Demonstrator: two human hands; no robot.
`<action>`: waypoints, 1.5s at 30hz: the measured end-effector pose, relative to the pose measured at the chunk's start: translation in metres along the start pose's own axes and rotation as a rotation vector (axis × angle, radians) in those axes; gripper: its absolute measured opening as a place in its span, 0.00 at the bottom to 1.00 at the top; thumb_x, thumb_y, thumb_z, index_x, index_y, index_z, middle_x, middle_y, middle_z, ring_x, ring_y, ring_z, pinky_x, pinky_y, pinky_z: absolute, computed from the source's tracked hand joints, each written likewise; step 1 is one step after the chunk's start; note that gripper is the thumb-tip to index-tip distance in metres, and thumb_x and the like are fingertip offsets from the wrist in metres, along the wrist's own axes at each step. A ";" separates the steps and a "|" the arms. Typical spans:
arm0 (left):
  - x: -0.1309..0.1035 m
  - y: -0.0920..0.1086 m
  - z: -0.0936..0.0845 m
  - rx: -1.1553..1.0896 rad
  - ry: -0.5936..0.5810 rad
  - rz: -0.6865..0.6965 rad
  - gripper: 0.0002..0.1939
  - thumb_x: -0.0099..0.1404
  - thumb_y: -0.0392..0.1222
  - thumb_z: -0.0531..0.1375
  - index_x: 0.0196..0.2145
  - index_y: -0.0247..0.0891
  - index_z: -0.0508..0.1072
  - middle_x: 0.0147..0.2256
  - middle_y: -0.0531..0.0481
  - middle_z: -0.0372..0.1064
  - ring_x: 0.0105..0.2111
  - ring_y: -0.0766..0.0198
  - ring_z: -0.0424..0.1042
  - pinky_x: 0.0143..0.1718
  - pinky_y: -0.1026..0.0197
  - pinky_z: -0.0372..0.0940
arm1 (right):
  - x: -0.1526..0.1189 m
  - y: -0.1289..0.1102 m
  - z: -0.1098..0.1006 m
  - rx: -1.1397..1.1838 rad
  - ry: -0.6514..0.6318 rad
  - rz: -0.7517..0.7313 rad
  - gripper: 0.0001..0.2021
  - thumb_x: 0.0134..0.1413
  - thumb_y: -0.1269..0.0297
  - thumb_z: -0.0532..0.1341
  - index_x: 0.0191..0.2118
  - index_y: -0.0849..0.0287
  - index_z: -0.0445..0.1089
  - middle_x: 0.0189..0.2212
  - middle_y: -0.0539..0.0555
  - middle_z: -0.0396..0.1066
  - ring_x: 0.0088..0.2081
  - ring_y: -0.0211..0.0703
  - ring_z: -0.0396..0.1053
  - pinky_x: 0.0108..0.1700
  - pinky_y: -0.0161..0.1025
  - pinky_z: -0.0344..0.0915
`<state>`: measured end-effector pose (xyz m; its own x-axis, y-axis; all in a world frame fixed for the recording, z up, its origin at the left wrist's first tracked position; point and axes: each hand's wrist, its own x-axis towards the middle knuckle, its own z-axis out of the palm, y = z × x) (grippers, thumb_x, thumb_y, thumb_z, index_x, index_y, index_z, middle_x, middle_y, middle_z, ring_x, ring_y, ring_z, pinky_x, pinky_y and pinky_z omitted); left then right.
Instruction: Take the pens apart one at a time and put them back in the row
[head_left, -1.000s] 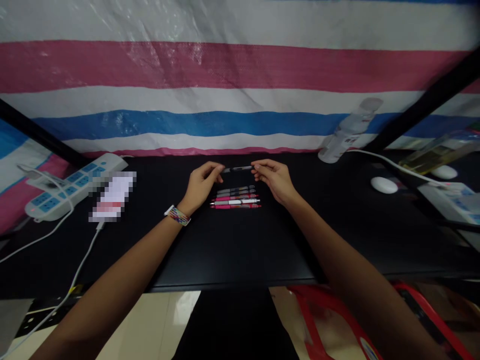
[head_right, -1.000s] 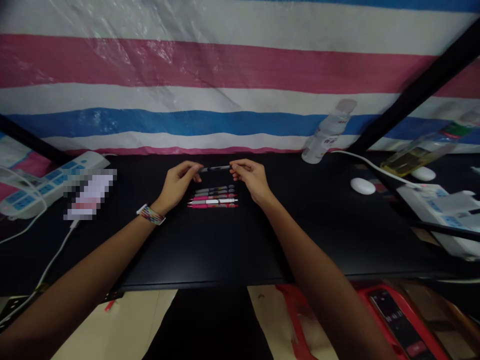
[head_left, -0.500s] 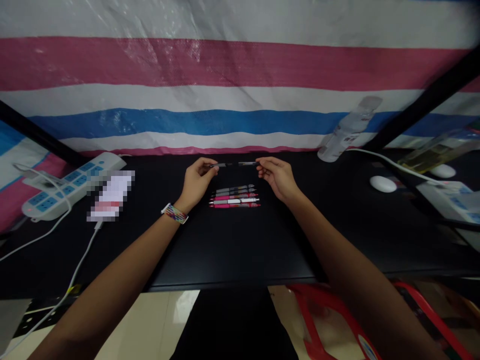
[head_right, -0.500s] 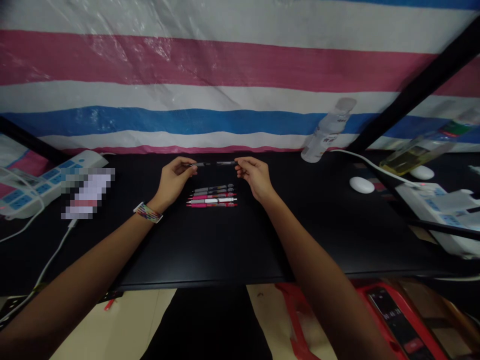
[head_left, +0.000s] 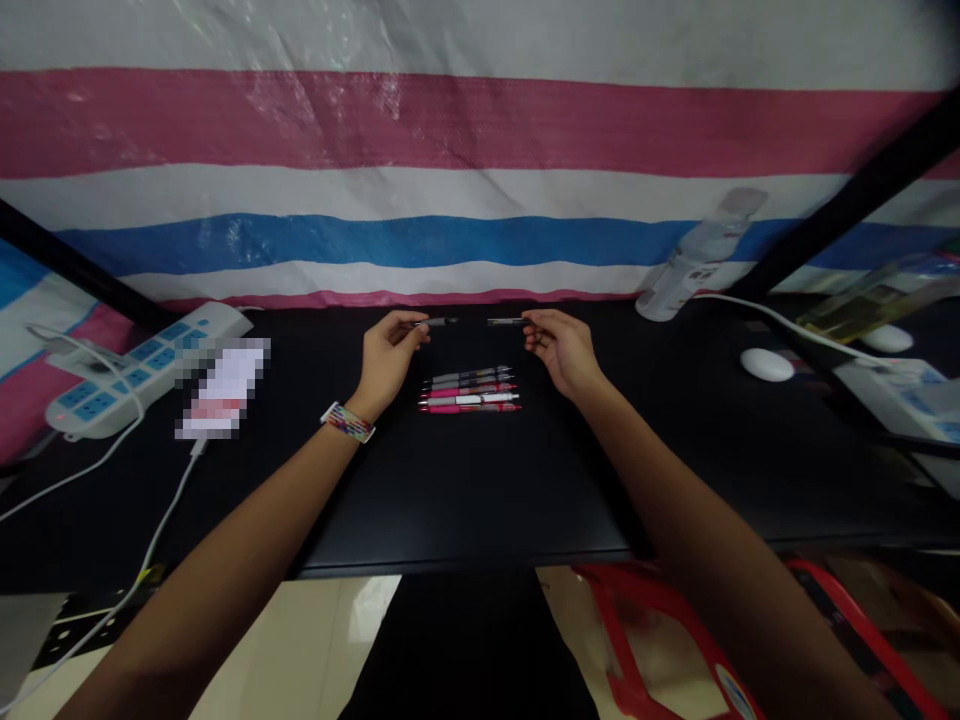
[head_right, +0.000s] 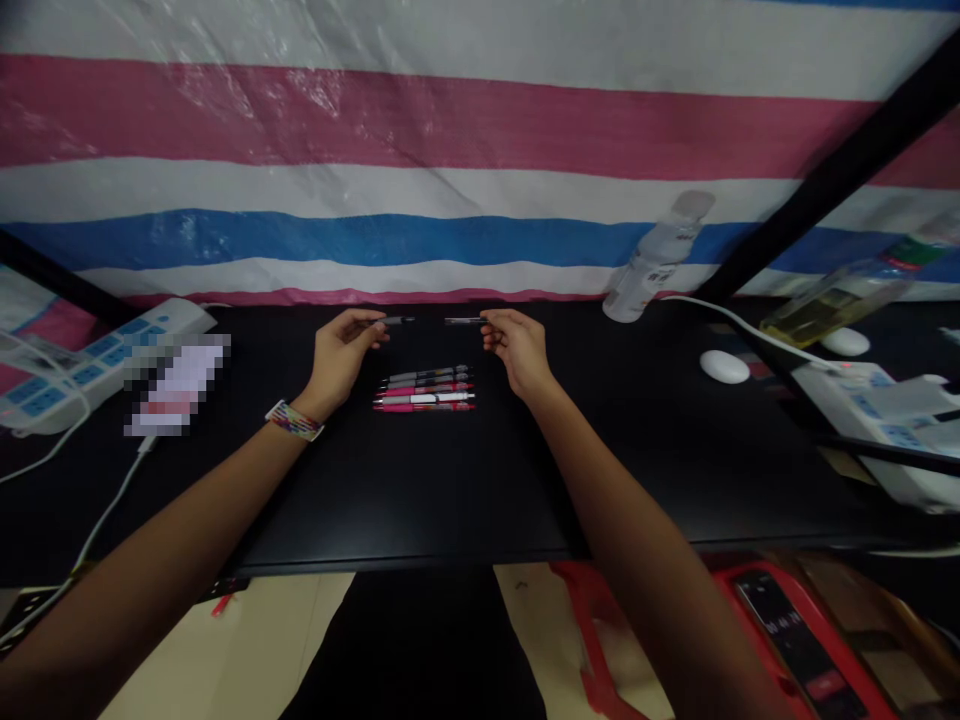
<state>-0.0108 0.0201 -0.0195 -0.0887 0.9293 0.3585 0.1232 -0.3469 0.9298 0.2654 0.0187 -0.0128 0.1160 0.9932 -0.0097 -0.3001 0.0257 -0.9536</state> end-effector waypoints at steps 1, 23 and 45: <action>0.000 0.000 0.000 -0.006 0.003 -0.005 0.08 0.66 0.41 0.70 0.43 0.39 0.82 0.36 0.46 0.81 0.36 0.60 0.82 0.35 0.60 0.73 | 0.000 0.000 0.000 -0.007 0.002 -0.002 0.08 0.52 0.60 0.73 0.37 0.56 0.81 0.29 0.52 0.74 0.31 0.40 0.70 0.39 0.42 0.72; 0.001 -0.002 0.000 -0.055 0.024 -0.027 0.07 0.65 0.44 0.71 0.39 0.40 0.83 0.35 0.46 0.81 0.34 0.61 0.80 0.33 0.61 0.72 | -0.001 -0.005 0.001 0.021 0.041 0.004 0.07 0.46 0.67 0.69 0.34 0.56 0.82 0.27 0.51 0.75 0.30 0.39 0.71 0.36 0.39 0.71; -0.008 0.011 0.007 0.010 -0.147 0.048 0.11 0.66 0.48 0.73 0.39 0.41 0.79 0.33 0.50 0.78 0.32 0.63 0.75 0.37 0.60 0.69 | -0.017 0.000 0.016 0.001 -0.183 0.094 0.11 0.48 0.62 0.77 0.38 0.58 0.85 0.31 0.55 0.80 0.34 0.44 0.76 0.44 0.48 0.78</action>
<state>-0.0016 0.0094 -0.0127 0.0630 0.9205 0.3856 0.1332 -0.3906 0.9109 0.2483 0.0034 -0.0077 -0.0866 0.9953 -0.0440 -0.3027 -0.0684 -0.9506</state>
